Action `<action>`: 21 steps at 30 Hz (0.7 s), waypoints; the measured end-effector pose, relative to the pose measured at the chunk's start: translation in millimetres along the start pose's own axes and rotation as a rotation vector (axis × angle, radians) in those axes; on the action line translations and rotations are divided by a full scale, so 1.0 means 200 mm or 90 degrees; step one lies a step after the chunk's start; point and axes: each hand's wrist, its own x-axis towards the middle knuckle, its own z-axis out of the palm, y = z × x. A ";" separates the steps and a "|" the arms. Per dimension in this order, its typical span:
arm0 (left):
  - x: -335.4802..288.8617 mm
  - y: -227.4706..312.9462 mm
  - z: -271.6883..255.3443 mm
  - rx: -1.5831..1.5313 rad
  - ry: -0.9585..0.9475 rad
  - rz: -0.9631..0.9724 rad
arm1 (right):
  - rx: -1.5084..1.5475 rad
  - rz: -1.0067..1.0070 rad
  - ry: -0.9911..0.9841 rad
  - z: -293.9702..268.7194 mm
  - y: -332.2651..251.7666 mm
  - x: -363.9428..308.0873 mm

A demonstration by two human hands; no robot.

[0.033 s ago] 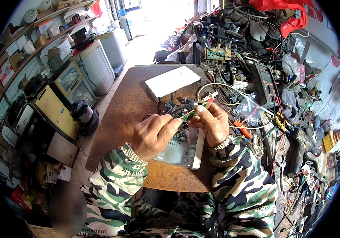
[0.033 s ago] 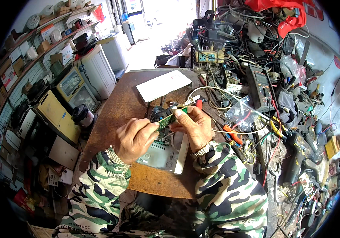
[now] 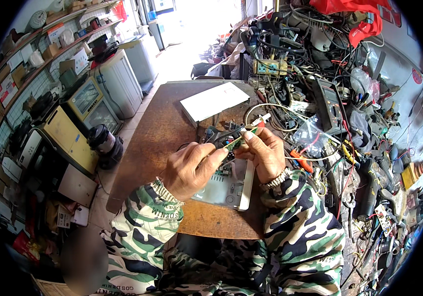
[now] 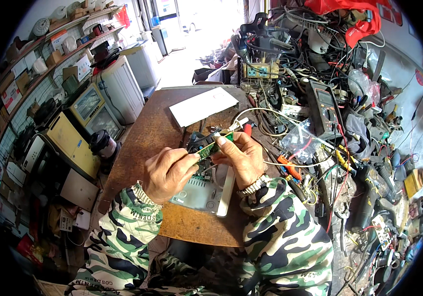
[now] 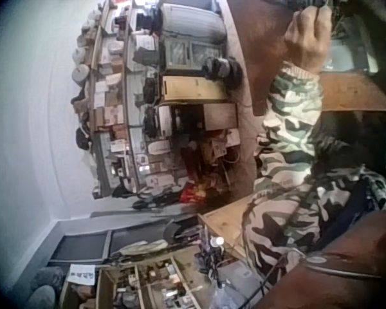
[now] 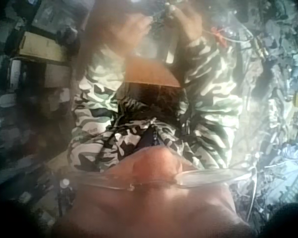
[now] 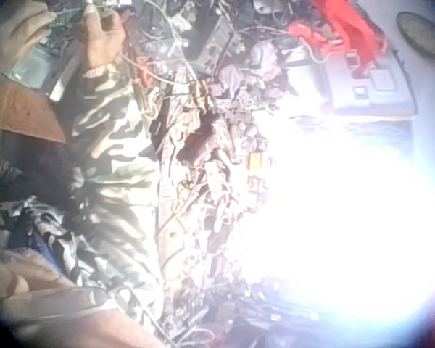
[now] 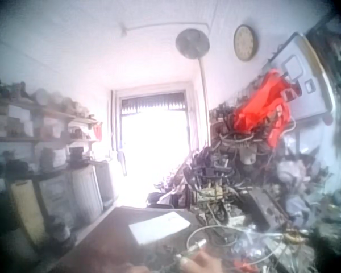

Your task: The person uses a screwdriver to remove screws from a circuit board and detaches a smaller board from the main unit. They then use a soldering iron to work on the detached board, handling wires and components throughout the process.

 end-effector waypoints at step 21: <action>-0.02 -0.05 -0.01 -0.471 -0.130 -0.443 | 0.093 -0.078 -0.238 -0.06 -0.03 0.01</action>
